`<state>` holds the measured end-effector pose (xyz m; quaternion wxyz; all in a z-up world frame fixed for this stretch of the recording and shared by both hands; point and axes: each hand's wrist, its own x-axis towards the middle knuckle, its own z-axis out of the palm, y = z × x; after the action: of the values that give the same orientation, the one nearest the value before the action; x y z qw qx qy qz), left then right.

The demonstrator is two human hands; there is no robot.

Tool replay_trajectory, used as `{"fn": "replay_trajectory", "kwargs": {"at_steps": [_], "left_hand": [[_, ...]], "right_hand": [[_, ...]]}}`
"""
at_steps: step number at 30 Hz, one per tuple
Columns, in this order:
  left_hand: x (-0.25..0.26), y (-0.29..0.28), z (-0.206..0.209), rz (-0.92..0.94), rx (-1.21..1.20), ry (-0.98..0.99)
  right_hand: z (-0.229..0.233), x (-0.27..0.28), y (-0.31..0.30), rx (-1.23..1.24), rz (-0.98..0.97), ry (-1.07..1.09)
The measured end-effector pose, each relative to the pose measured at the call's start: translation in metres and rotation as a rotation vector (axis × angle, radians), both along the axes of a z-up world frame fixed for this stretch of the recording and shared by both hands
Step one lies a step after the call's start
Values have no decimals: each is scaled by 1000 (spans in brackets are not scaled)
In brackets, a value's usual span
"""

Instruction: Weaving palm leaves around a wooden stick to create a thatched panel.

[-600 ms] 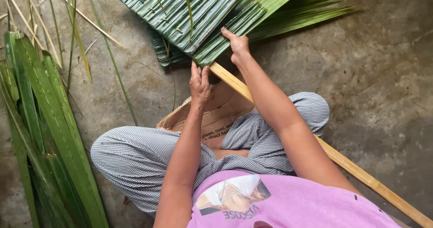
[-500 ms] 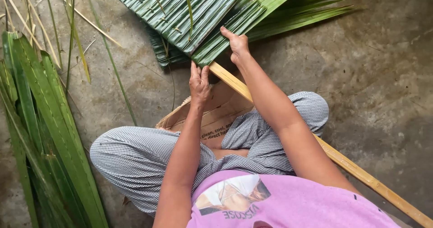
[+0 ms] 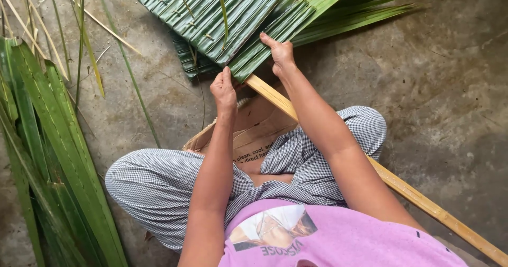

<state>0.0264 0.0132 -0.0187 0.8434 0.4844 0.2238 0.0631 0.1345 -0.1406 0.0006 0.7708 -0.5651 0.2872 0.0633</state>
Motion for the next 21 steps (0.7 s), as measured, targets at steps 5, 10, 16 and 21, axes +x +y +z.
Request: {"fn": "replay_trajectory", "kwargs": {"at_steps": [5,10,16,21], "left_hand": [[-6,-10,-2,46,35,31],[-7,-14,-5,74,242,54],[-5,-6,-5,25,-27,37],[0,3,-9,40,-24,35]], "right_hand": [[-14,6,-8,54,41,7],[-18,10,-11,122,54,13],[-12,0,-6,97,-5,-1],[-12,-2,2,-26,-48,30]]}}
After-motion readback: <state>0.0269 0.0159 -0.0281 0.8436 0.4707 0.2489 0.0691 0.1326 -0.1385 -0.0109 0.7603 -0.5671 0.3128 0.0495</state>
